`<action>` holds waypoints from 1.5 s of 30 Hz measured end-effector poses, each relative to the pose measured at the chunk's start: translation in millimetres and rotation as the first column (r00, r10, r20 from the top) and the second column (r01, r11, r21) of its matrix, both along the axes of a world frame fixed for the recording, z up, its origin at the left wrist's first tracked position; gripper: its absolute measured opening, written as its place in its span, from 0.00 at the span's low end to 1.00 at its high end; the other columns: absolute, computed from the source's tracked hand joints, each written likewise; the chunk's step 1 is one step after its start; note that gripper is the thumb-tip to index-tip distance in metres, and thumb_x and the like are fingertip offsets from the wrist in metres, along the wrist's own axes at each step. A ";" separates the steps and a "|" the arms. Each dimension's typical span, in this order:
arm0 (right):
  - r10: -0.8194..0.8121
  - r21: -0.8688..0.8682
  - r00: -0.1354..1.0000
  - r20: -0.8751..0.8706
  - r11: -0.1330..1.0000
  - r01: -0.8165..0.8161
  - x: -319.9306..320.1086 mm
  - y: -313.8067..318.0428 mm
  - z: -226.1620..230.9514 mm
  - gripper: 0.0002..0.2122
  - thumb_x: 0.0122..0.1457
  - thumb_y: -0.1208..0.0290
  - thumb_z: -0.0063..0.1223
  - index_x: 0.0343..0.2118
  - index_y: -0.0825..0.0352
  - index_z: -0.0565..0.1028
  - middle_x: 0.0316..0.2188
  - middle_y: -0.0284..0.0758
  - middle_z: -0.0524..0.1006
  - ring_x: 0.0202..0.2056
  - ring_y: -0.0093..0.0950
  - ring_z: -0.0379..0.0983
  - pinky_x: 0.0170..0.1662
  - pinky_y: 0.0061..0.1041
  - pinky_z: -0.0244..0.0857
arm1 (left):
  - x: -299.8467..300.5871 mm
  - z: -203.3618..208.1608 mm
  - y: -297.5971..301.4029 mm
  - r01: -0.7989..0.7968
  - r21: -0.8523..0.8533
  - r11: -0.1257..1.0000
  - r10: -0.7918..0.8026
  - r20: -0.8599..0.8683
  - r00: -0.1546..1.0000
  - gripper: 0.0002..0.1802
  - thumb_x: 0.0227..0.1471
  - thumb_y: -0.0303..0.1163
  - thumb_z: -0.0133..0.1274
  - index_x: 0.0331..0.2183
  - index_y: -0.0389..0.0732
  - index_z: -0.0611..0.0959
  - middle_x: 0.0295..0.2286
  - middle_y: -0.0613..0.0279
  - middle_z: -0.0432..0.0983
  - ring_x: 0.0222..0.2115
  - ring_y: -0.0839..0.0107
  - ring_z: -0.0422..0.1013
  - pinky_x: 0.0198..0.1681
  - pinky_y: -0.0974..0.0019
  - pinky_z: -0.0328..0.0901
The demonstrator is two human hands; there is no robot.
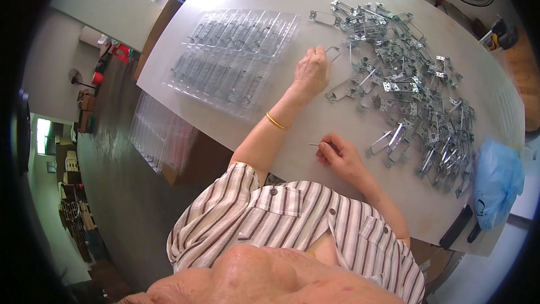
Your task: The person assembles metal components by fitting small pins into metal brackets by hand, then places the assembled pieces into the compartments of a plastic tray.
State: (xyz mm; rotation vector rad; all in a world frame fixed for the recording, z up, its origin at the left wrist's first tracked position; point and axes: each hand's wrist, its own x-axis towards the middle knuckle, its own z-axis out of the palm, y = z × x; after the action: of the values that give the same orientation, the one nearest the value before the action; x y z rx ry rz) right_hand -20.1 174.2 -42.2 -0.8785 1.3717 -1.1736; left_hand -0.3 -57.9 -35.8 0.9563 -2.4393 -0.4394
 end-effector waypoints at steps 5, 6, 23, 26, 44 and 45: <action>-0.016 0.027 0.991 0.130 1.000 0.013 -6.7 3.7 1.1 0.06 0.68 0.70 0.48 0.38 0.67 0.72 0.28 0.32 0.78 0.29 0.20 0.74 0.33 0.20 0.70 | 23.7 33.1 18.3 0.470 0.616 0.632 -0.093 -0.542 0.835 0.22 0.53 0.29 0.52 0.49 0.28 0.75 0.33 0.50 0.76 0.34 0.59 0.74 0.39 0.56 0.70; -0.028 0.042 0.984 0.178 0.999 0.021 -8.1 5.2 2.0 0.06 0.68 0.70 0.49 0.38 0.67 0.72 0.29 0.32 0.78 0.29 0.20 0.74 0.32 0.21 0.70 | 30.2 39.5 22.1 0.645 0.756 0.113 0.076 -0.653 0.753 0.24 0.55 0.32 0.50 0.51 0.28 0.75 0.32 0.53 0.76 0.33 0.62 0.74 0.37 0.57 0.70; -0.430 -0.265 0.887 -0.169 0.887 0.379 -38.6 7.2 71.7 0.05 0.68 0.72 0.48 0.40 0.68 0.72 0.22 0.26 0.73 0.22 0.13 0.68 0.25 0.15 0.62 | 51.6 19.3 55.5 0.654 0.738 -0.168 0.046 -0.656 0.753 0.31 0.67 0.50 0.34 0.48 0.30 0.76 0.25 0.64 0.71 0.20 0.78 0.63 0.20 0.76 0.55; -0.466 -0.250 0.850 -0.244 0.878 0.409 -40.6 4.7 76.2 0.05 0.68 0.73 0.48 0.41 0.68 0.72 0.20 0.27 0.72 0.22 0.14 0.68 0.24 0.16 0.62 | 51.7 17.3 61.9 0.651 0.746 -0.141 -0.015 -0.659 0.752 0.31 0.67 0.50 0.36 0.48 0.30 0.77 0.25 0.63 0.70 0.20 0.78 0.62 0.20 0.75 0.55; -0.457 -0.147 0.773 -0.441 0.886 0.440 -36.1 0.7 68.5 0.07 0.65 0.74 0.52 0.43 0.67 0.71 0.20 0.33 0.76 0.21 0.18 0.71 0.26 0.21 0.66 | 62.5 22.4 66.4 0.539 0.816 0.209 -0.285 -0.477 0.832 0.25 0.65 0.49 0.43 0.42 0.34 0.78 0.23 0.69 0.66 0.22 0.81 0.58 0.24 0.74 0.53; -0.461 -0.144 0.771 -0.440 0.883 0.446 -35.5 0.8 69.4 0.07 0.65 0.74 0.52 0.43 0.67 0.71 0.20 0.33 0.76 0.21 0.18 0.71 0.26 0.21 0.66 | 62.3 19.5 65.9 0.559 0.775 0.296 -0.321 -0.471 0.822 0.24 0.65 0.49 0.43 0.41 0.35 0.78 0.23 0.69 0.66 0.22 0.80 0.59 0.25 0.73 0.55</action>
State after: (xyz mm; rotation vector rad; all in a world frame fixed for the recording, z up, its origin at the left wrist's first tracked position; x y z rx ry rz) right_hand -55.5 175.0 27.2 -0.9131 2.0520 -1.4057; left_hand 62.0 8.0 -16.4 0.4241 -2.0985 -2.1189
